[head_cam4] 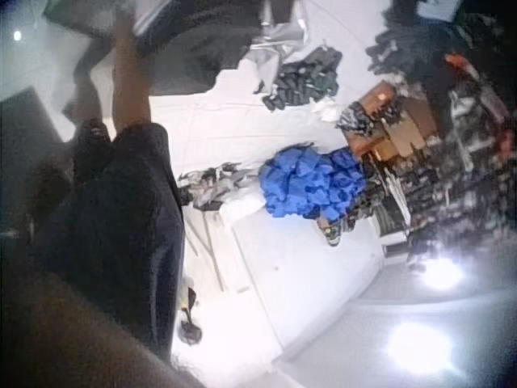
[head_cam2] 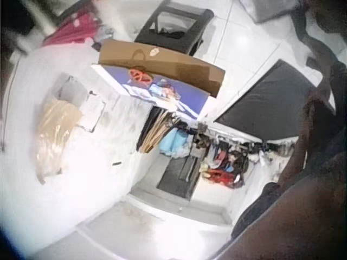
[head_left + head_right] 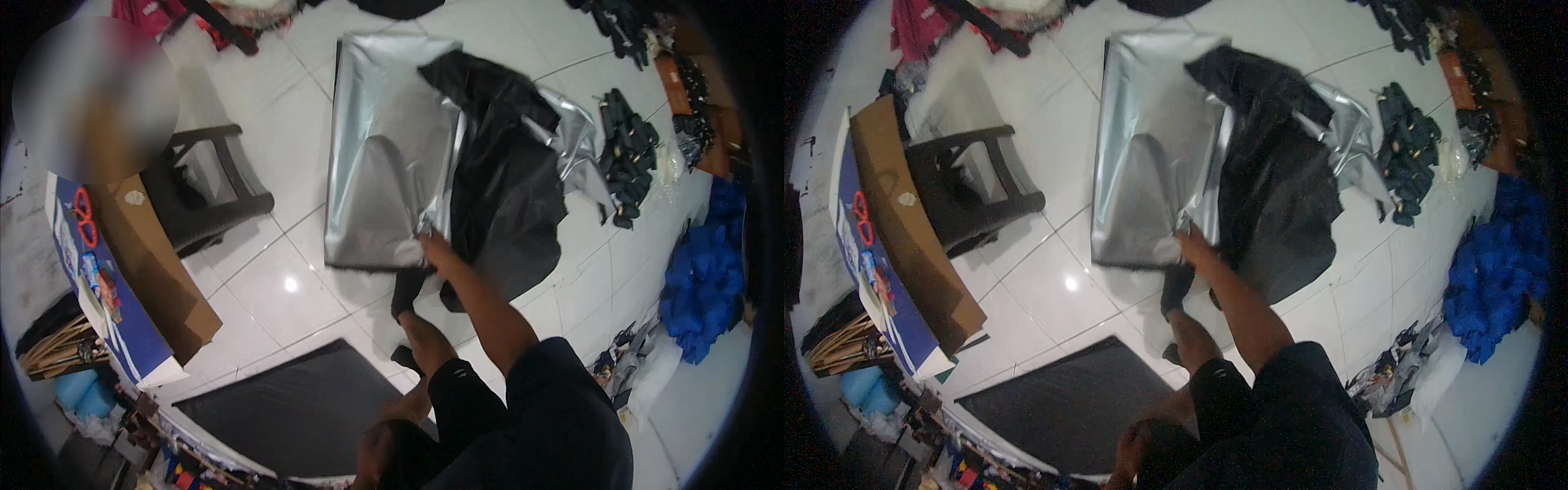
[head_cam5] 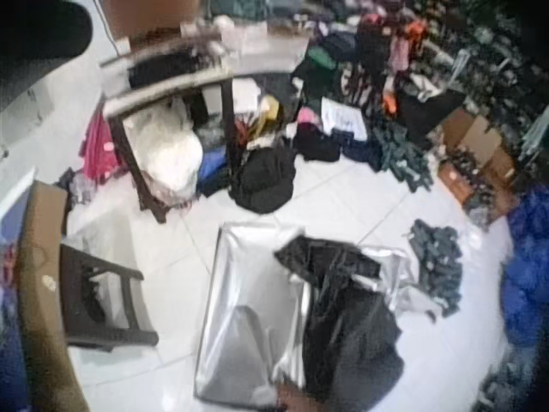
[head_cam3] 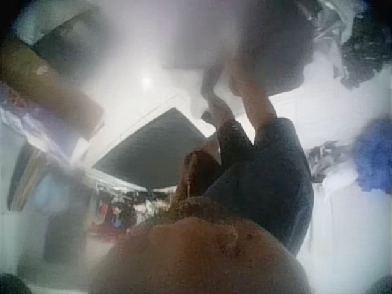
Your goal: The person spreads a large black fabric on the floor, uses a wooden stick to measure and align it, then cuts the fabric with scissors. The person also handles a silver reflective sheet, folding and placing it aside.
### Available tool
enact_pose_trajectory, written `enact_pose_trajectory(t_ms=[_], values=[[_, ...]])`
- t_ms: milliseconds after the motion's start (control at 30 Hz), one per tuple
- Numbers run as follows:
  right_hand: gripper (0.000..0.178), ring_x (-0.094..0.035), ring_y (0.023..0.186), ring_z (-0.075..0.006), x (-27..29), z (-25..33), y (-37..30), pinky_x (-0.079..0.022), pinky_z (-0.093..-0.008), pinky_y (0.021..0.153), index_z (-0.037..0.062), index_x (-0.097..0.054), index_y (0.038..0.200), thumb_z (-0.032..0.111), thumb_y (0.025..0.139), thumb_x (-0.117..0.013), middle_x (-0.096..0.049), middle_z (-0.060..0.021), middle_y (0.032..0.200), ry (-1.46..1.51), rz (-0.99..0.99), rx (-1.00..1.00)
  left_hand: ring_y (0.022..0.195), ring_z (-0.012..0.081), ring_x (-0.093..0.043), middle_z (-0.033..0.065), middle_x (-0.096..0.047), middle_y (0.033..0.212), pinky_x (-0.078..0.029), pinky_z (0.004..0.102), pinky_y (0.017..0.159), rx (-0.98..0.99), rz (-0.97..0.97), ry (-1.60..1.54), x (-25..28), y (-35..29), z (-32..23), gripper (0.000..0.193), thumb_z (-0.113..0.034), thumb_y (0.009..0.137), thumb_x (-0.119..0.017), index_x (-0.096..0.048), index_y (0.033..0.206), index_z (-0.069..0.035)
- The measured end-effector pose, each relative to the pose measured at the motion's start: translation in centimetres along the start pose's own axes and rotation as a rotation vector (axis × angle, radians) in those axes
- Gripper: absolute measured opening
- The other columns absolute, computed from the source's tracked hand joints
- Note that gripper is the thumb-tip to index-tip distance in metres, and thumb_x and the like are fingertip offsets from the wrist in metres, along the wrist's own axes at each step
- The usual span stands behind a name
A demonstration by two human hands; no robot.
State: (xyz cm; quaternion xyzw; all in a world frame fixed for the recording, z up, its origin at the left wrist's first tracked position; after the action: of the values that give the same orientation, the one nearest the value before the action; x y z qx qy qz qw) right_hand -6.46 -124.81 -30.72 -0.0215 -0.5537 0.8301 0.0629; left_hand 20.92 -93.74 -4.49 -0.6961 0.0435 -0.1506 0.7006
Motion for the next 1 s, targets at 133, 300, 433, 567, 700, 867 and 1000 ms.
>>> enact_pose_trajectory(t_ms=[133,300,433,567,700,867,1000], values=[[0.054,-0.055,0.101,-0.0222,0.5,0.8,-11.5,-0.043,-0.0349,0.091,0.0019,-0.040,0.140,0.022,0.091,-0.052,-0.058,-0.0119,0.113,-0.056,0.177,0.258,0.102,0.0362,-0.060,0.0234,-0.063,0.111,-0.047,0.0431,0.084,-0.340,-0.048,0.234,-0.7,2.3,0.7,0.040,-0.035,0.093,-0.055,-0.062,0.111,0.001],[0.049,-0.054,0.102,-0.0157,-0.7,8.8,-32.0,-0.043,-0.0333,0.092,0.0006,-0.041,0.136,0.012,0.090,-0.051,-0.057,-0.0065,0.114,0.215,0.384,0.533,0.099,0.0357,-0.061,0.0200,-0.064,0.110,-0.047,0.0436,0.088,-0.532,-0.192,0.253,-0.5,-0.4,0.5,0.038,-0.028,0.092,-0.059,-0.058,0.117,0.002],[0.047,-0.053,0.099,-0.0145,-4.9,12.4,-49.0,-0.043,-0.0329,0.089,0.0019,-0.040,0.135,0.013,0.091,-0.053,-0.056,-0.0054,0.111,0.254,0.641,0.650,0.107,0.0395,-0.057,0.0210,-0.061,0.117,-0.044,0.0449,0.095,-0.811,-0.449,0.338,2.1,-1.1,4.8,0.043,-0.032,0.090,-0.061,-0.058,0.118,0.000],[0.039,-0.051,0.094,-0.0114,-10.6,10.9,-59.4,-0.045,-0.0298,0.083,0.0021,-0.044,0.127,0.012,0.091,-0.055,-0.054,-0.0036,0.105,0.110,0.868,1.101,0.112,0.0344,-0.057,0.0224,-0.060,0.122,-0.043,0.0420,0.097,-0.616,-0.781,0.120,5.4,-15.8,3.3,0.069,-0.058,0.086,-0.059,-0.057,0.124,0.000],[0.033,-0.050,0.094,-0.0082,-15.8,9.3,-77.1,-0.045,-0.0282,0.083,0.0040,-0.047,0.120,0.011,0.090,-0.058,-0.054,-0.0016,0.102,0.053,1.256,0.879,0.109,0.0343,-0.058,0.0231,-0.060,0.119,-0.044,0.0427,0.093,-0.759,-1.094,-0.250,11.9,-28.3,8.4,0.067,-0.054,0.086,-0.059,-0.057,0.123,0.002],[0.028,-0.055,0.086,-0.0125,-21.1,11.1,-87.8,-0.049,-0.0331,0.076,-0.0008,-0.052,0.110,0.015,0.088,-0.059,-0.059,-0.0054,0.096,-0.186,1.152,1.262,0.104,0.0342,-0.058,0.0240,-0.060,0.116,-0.045,0.0435,0.089,-1.028,-1.443,-0.630,15.8,-44.1,12.9,0.064,-0.049,0.086,-0.059,-0.056,0.121,0.004],[0.034,-0.058,0.084,-0.0153,-28.0,10.4,-96.4,-0.049,-0.0354,0.073,0.0015,-0.063,0.106,0.026,0.083,-0.066,-0.065,-0.0081,0.091,-0.461,1.351,1.300,0.101,0.0341,-0.059,0.0247,-0.061,0.113,-0.045,0.0441,0.086,-1.142,-1.704,-0.865,18.3,-55.8,18.1,0.062,-0.046,0.086,-0.059,-0.055,0.121,0.006]])
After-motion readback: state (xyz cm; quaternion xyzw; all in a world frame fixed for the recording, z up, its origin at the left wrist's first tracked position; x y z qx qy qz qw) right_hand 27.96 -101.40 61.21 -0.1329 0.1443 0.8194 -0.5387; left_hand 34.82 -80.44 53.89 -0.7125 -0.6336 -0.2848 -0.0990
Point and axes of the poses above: each hand's wrist, its own y-axis towards the middle knuckle, its own x-axis out of the back of the hand, z = x × y, the point moved 6 cm from there along y, towards the middle knuckle
